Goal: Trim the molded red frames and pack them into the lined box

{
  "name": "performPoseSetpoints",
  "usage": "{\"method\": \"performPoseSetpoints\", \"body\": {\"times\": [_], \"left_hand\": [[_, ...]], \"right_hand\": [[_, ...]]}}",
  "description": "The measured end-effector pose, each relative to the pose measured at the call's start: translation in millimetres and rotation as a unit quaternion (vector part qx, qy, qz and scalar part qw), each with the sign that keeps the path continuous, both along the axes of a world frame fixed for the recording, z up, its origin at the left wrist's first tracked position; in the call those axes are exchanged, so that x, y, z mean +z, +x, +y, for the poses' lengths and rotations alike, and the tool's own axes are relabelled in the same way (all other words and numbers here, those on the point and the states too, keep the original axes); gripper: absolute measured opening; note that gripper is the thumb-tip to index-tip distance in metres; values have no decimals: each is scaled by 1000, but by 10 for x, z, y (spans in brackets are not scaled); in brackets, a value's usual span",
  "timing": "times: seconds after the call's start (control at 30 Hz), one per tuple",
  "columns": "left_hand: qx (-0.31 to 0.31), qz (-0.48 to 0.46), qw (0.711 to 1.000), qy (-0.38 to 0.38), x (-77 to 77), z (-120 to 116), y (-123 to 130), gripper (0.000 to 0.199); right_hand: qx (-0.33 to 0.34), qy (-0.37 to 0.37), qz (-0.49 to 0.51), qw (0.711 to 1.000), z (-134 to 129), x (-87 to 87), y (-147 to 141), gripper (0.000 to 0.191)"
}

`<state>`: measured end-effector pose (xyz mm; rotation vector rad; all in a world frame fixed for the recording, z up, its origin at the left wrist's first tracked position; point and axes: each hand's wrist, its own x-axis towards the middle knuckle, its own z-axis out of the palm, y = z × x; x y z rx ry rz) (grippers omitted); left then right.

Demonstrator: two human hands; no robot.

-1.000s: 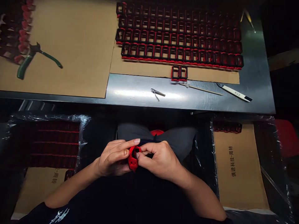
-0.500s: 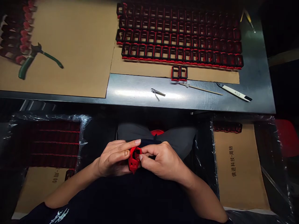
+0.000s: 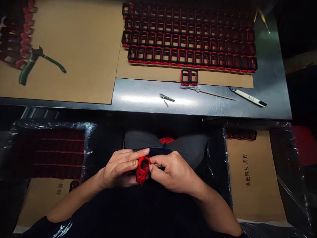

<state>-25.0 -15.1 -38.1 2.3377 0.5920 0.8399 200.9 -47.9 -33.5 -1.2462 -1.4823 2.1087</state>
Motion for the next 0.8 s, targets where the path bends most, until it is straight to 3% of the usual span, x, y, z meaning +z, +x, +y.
{"method": "performPoseSetpoints", "body": {"times": [0.37,0.67,0.8], "left_hand": [[-10,13,1000,4,15,14,4,31],[-17,13,1000,-5,26,16,-19,39],[-21,11,1000,-5,13,25,-13,38]], "right_hand": [[-45,-12,-2,999,-4,11,-64,36],[13,31,13,999,-5,-26,43,41],[2,0,22,1000,3,-10,27,39]]}}
